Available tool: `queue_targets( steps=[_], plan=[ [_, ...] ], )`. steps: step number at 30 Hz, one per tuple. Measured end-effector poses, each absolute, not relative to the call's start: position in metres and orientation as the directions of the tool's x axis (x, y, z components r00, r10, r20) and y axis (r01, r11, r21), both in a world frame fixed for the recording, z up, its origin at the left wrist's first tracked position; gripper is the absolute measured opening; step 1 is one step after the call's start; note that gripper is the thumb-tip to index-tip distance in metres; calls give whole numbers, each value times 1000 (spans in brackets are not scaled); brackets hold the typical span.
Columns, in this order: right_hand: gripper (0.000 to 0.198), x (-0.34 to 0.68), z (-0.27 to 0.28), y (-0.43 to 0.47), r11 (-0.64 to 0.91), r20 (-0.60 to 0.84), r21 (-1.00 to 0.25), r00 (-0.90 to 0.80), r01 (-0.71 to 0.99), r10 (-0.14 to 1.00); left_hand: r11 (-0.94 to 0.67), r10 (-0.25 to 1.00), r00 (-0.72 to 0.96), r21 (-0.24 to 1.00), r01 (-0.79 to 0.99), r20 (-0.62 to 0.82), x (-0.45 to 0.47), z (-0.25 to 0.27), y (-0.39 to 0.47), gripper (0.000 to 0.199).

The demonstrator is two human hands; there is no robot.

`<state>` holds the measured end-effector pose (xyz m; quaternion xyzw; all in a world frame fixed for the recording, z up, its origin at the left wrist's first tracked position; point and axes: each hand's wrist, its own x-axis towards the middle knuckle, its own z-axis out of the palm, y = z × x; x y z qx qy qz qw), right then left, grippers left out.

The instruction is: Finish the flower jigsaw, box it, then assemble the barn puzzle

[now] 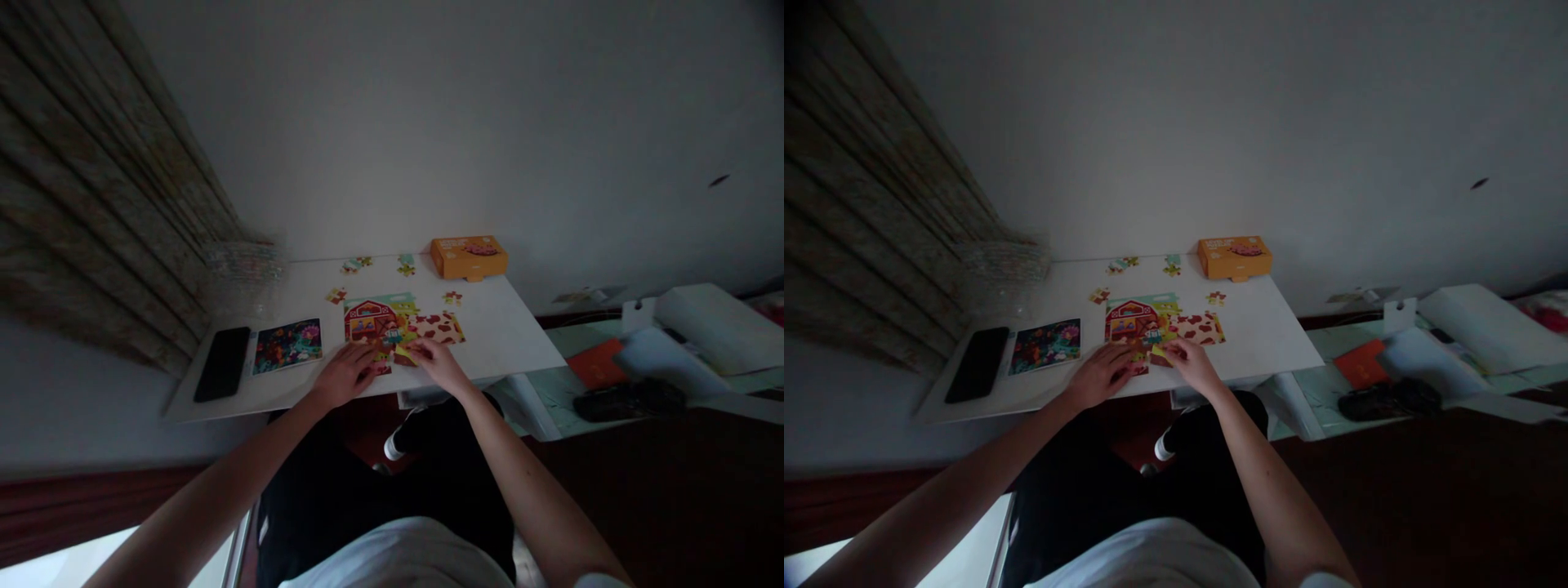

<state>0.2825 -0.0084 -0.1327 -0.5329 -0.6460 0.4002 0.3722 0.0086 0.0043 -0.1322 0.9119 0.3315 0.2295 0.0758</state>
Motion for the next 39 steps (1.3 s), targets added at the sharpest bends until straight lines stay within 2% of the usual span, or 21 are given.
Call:
queue_targets(
  steps=[4, 7, 11, 15, 19, 23, 26, 32, 39],
  plan=[
    [17, 279, -132, -4, 140, 16, -850, -240, 509, 971, -781, 624, 679, 278, 559, 387, 9, -131, 3, 29],
    [18, 273, -131, -1, 141, -1, -793, -233, 593, 973, -781, 623, 675, 279, 558, 395, 8, -132, 3, 27],
    [17, 264, -124, -4, 135, -13, -634, -185, 762, 983, -790, 612, 686, 273, 549, 393, 8, -134, 2, 27],
    [27, 257, -118, -13, 63, -31, -466, -87, 882, 996, -787, 617, 681, 281, 550, 394, 7, -137, 3, 27],
    [30, 253, -116, -27, 72, 89, -425, -38, 902, 995, -794, 607, 687, 270, 545, 399, 6, -138, 3, 29],
    [33, 243, -118, -46, 324, 214, -392, -257, 861, 943, -790, 612, 688, 274, 548, 390, 8, -135, 3, 30],
    [42, 235, -123, -58, 401, 192, -345, -355, 849, 915, -789, 614, 697, 286, 544, 371, 8, -132, 2, 30],
    [49, 233, -132, -64, 371, 146, -314, -342, 874, 928, -785, 620, 695, 302, 542, 365, 9, -128, 1, 28],
    [46, 233, -132, -66, 374, 129, -308, -351, 875, 927, -785, 620, 698, 303, 541, 358, 8, -130, 2, 29]
  ],
)
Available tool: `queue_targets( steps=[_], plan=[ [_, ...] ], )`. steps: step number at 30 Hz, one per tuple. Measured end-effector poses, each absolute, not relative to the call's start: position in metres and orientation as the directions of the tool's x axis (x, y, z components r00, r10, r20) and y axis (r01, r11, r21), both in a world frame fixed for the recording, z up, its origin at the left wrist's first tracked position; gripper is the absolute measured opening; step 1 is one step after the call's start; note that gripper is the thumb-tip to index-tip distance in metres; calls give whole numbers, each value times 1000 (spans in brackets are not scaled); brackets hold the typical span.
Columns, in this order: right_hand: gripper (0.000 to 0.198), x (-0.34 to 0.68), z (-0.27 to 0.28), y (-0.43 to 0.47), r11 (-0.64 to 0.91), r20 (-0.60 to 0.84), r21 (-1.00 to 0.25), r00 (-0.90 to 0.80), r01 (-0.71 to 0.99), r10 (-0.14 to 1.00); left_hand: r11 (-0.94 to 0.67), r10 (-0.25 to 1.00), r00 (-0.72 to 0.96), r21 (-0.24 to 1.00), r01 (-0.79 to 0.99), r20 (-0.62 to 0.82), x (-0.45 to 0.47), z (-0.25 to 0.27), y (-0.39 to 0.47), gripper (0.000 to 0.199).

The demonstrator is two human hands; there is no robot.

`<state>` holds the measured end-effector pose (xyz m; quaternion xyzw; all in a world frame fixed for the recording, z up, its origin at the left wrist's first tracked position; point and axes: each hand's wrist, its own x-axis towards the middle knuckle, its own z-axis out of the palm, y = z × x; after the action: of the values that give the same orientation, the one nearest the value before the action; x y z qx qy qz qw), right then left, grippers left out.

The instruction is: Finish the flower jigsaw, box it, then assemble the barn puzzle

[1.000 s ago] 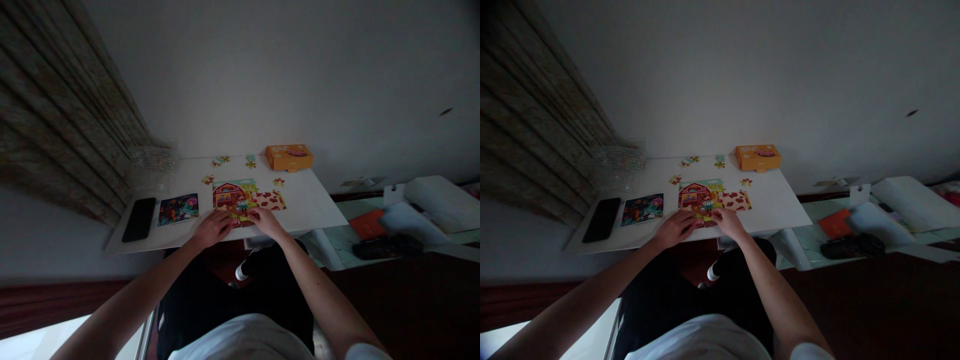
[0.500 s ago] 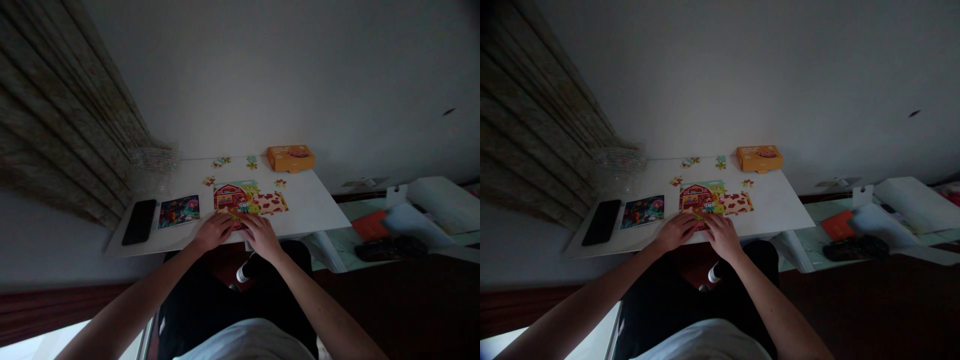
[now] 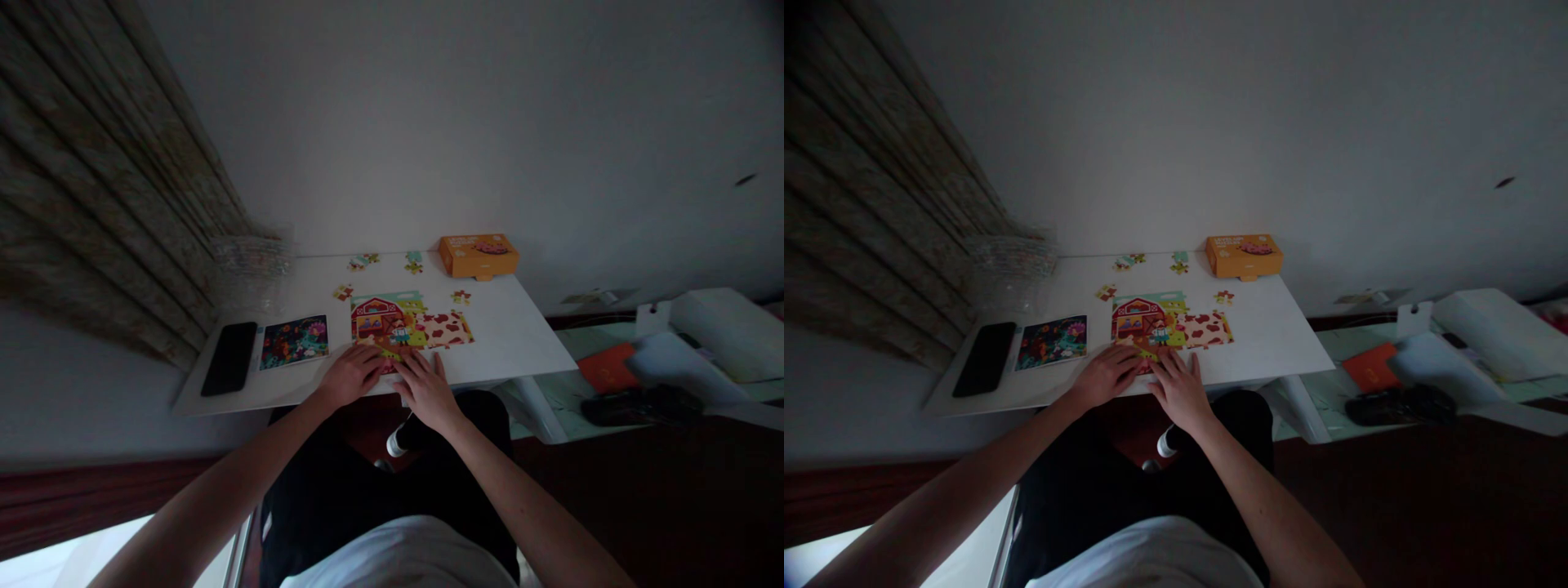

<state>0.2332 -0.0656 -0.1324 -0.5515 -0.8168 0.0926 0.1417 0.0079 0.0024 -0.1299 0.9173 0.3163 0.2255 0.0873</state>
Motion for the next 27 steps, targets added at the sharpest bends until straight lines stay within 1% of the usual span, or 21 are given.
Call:
queue_targets(
  steps=[3, 6, 8, 10, 12, 14, 15, 17, 19, 24, 27],
  plan=[
    [45, 234, -131, -63, 389, 131, -317, -366, 865, 921, -792, 610, 704, 290, 537, 363, 8, -131, 3, 27],
    [43, 252, -130, -48, 392, 171, -323, -354, 862, 920, -786, 618, 697, 302, 539, 364, 7, -132, 3, 28],
    [39, 275, -129, -30, 330, 222, -321, -269, 888, 937, -782, 622, 698, 315, 537, 356, 6, -133, 6, 28],
    [36, 303, -130, -10, 231, 276, -329, -140, 916, 951, -778, 628, 690, 321, 540, 361, 5, -134, 15, 28],
    [37, 330, -133, 7, 110, 300, -342, -3, 933, 954, -748, 663, 639, 322, 580, 390, 2, -135, 30, 29],
    [38, 348, -139, 17, 44, 309, -348, 70, 936, 948, -661, 742, 526, 327, 675, 416, -2, -134, 52, 29],
    [39, 353, -143, 20, 31, 314, -350, 87, 936, 945, -590, 792, 448, 332, 736, 414, -4, -132, 65, 29],
    [38, 357, -149, 22, 38, 330, -353, 87, 935, 940, -415, 884, 285, 340, 844, 370, -8, -129, 91, 32],
    [38, 356, -153, 21, 57, 356, -353, 78, 934, 931, -274, 939, 173, 340, 900, 297, -11, -124, 114, 39],
    [39, 354, -157, 22, 44, 395, -347, 103, 937, 913, -25, 995, -7, 319, 947, 98, -10, -116, 151, 45],
    [40, 355, -157, 23, 37, 392, -348, 110, 937, 913, 67, 997, -79, 335, 940, 21, -6, -115, 163, 45]
  ],
)
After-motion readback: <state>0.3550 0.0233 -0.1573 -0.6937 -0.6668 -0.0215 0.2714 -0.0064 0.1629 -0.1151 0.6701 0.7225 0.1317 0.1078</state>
